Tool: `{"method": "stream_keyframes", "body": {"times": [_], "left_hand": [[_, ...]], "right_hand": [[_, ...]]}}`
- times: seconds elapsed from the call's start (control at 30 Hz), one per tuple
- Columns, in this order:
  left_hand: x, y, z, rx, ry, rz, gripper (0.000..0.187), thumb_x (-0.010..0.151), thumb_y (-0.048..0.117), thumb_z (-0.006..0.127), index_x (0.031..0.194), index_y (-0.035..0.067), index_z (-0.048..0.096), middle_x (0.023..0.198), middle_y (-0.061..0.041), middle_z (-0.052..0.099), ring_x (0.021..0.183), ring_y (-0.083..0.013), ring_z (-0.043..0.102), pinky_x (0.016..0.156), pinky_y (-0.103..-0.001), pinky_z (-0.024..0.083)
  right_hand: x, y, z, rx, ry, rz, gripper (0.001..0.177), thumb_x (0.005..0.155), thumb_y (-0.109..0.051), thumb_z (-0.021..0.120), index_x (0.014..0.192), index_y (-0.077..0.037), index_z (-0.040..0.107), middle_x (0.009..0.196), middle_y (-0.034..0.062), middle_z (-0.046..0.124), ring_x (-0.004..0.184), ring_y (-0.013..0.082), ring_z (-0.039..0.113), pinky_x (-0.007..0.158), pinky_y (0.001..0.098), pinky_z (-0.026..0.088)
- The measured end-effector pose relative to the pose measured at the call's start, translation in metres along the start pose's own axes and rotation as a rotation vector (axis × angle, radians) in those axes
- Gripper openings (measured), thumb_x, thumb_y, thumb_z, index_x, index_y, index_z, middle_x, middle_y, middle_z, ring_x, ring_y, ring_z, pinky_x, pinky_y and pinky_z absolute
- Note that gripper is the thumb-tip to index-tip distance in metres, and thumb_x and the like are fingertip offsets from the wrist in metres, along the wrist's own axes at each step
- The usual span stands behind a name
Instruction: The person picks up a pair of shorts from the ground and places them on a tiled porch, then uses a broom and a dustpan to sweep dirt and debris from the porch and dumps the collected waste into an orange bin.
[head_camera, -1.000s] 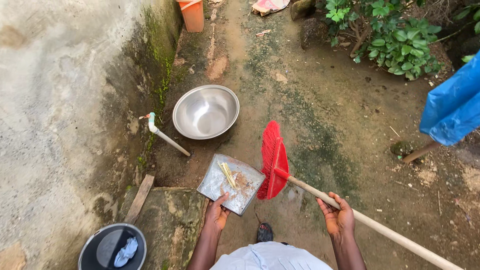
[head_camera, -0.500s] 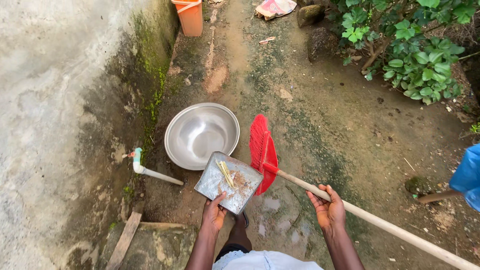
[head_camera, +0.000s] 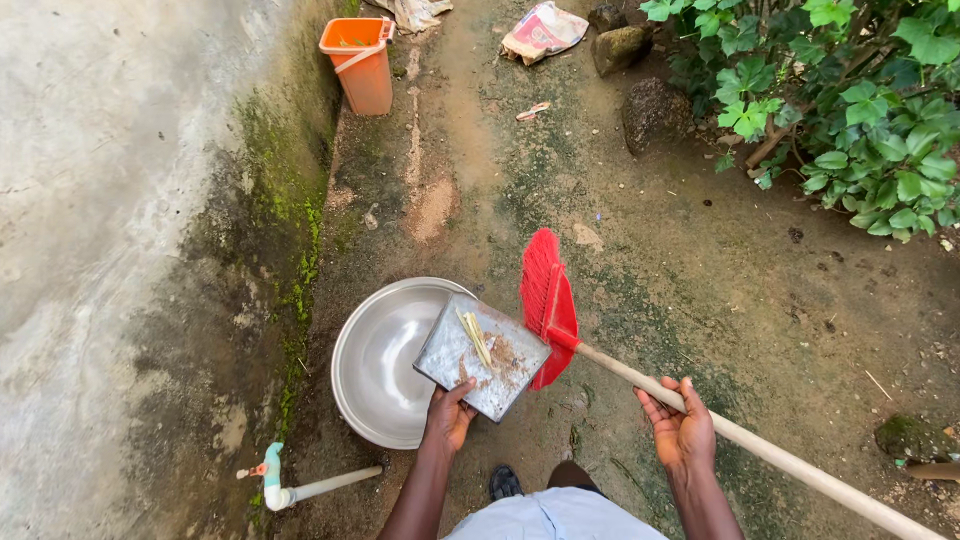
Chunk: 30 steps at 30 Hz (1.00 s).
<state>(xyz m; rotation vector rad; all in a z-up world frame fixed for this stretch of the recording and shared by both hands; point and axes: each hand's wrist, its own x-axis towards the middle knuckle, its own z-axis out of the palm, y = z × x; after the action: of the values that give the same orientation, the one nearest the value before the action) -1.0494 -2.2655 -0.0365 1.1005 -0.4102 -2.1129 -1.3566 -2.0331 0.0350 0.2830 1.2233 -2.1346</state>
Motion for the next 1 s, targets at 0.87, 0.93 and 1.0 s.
{"method": "stream_keyframes", "body": {"times": [0.87,0.93,1.0], "left_hand": [[0.454,0.213,0.226,-0.189,0.038,0.159,0.054,0.089,0.020,0.071,0.140,0.009,0.054,0.131,-0.006,0.065,0.116,-0.0231,0.064,0.096,-0.045,0.054],[0.487,0.232,0.229,-0.197,0.055,0.165,0.052,0.091,0.023,0.071,0.139,0.008,0.057,0.131,-0.006,0.065,0.118,-0.0224,0.064,0.099,-0.044,0.053],[0.524,0.244,0.230,-0.227,0.054,0.190,0.052,0.090,0.021,0.072,0.138,0.008,0.056,0.131,-0.006,0.065,0.118,-0.0225,0.064,0.101,-0.044,0.053]], "right_hand": [[0.501,0.007,0.435,-0.122,-0.230,0.158,0.033,0.107,-0.030,0.057,0.102,0.002,0.064,0.108,0.0180,0.067,0.110,0.0357,0.068,0.099,0.0512,0.058],[0.532,0.021,0.470,-0.124,-0.252,0.152,0.033,0.107,-0.030,0.058,0.103,0.001,0.064,0.108,0.0165,0.067,0.108,0.0360,0.067,0.098,0.0524,0.059],[0.565,0.032,0.497,-0.122,-0.266,0.178,0.032,0.106,-0.030,0.057,0.102,0.001,0.064,0.107,0.0182,0.069,0.110,0.0362,0.068,0.099,0.0514,0.058]]}}
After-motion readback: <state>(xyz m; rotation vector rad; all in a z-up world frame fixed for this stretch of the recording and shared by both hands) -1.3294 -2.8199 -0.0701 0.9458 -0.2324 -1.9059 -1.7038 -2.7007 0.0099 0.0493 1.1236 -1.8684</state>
